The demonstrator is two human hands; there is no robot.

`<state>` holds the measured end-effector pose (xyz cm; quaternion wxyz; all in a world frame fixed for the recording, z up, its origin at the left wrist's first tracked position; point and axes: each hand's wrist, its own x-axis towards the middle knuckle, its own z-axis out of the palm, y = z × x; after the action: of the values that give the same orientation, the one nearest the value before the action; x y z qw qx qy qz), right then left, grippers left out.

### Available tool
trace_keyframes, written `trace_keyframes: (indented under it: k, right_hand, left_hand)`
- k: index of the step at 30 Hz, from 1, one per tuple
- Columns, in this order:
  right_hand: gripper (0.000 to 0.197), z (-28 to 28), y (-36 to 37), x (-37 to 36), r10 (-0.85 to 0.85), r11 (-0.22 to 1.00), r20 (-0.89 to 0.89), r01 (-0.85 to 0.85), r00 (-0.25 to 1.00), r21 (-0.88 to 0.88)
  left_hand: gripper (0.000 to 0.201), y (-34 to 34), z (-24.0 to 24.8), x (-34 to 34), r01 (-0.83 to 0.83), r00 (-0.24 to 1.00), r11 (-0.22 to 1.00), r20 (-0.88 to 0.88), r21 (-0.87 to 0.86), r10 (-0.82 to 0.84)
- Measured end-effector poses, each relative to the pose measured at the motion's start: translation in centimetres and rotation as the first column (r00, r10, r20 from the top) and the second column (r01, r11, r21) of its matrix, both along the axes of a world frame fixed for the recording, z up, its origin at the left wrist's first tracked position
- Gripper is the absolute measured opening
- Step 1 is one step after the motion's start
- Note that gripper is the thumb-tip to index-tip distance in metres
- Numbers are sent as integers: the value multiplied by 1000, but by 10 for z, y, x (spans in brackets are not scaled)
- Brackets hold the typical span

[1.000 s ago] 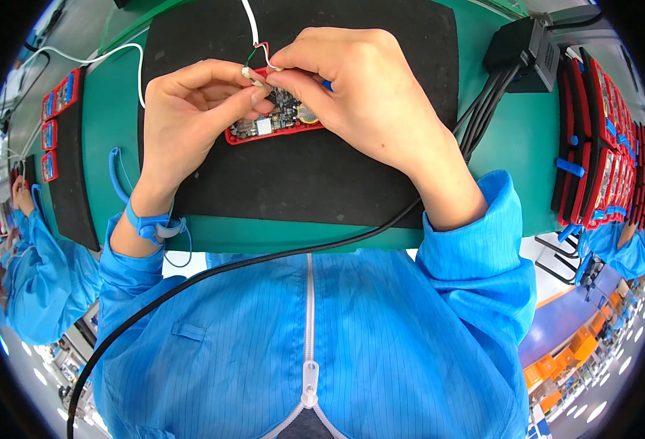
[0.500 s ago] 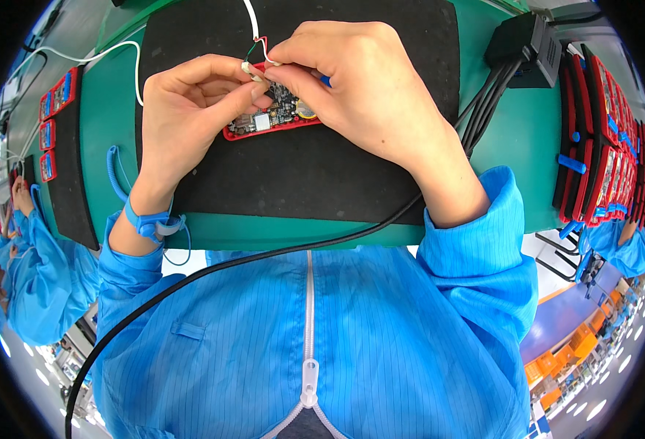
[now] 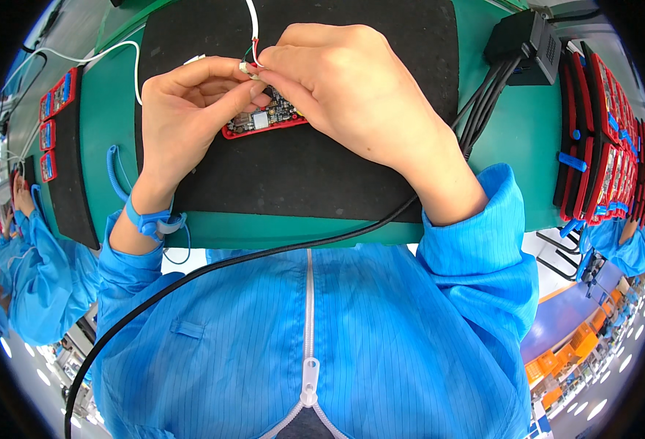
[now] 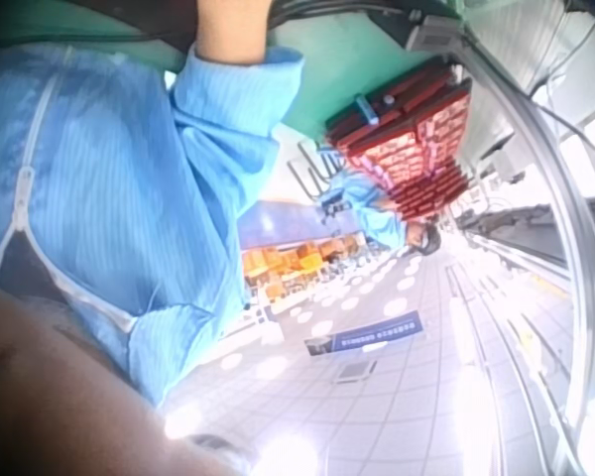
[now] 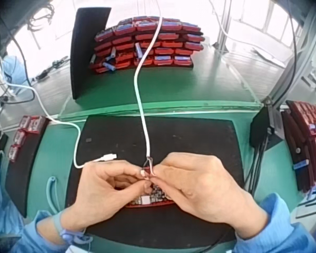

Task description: Connecting wires and small components to a circuit board inside a plastic casing.

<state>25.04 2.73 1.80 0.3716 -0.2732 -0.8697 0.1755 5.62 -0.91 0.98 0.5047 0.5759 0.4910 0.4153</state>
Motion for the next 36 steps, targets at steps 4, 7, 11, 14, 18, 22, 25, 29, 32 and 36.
trace_keyframes:
  k: [4, 7, 11, 14, 18, 22, 25, 29, 32, 36]
  right_hand:
    - [11, 1, 1, 1, 16, 1000, 27, -16, 1000, 2]
    - [12, 1, 1, 2, 22, 1000, 27, -22, 999, -7]
    - [10, 5, 0, -1, -7, 999, 23, 8, 1000, -47]
    - [10, 4, 0, -1, -6, 999, 17, 7, 1000, -47]
    - [10, 4, 0, -1, -4, 999, 26, 5, 1000, -45]
    - [10, 4, -1, -1, -20, 998, 24, 21, 1000, -65]
    - [10, 4, -1, -1, -22, 997, 25, 24, 999, -74]
    - [10, 4, -1, 0, -19, 997, 26, 21, 999, -80]
    - [10, 3, 0, 0, -13, 997, 16, 14, 1000, -74]
    - [10, 4, 0, 1, -15, 998, 21, 16, 1000, -66]
  left_hand:
    - [14, -1, -3, 1, -31, 999, 999, 27, 23, 30]
    - [15, 0, -2, -1, 28, 995, 994, -101, 105, -17]
    - [16, 0, -3, -1, 30, 992, 994, -124, 110, -16]
    - [16, 0, -2, -1, 28, 992, 994, -126, 104, -14]
    - [13, 0, -5, 1, -11, 998, 996, -60, 94, 17]
    - [13, 0, -7, 2, -60, 998, 995, 5, 85, 60]
    - [13, 0, -7, 3, -67, 998, 993, 4, 93, 67]
    - [13, 0, -8, 3, -59, 998, 994, 9, 87, 59]
    - [13, 0, -7, 4, -53, 998, 994, -11, 99, 54]
    - [12, 0, -8, 5, -51, 998, 987, -27, 153, 56]
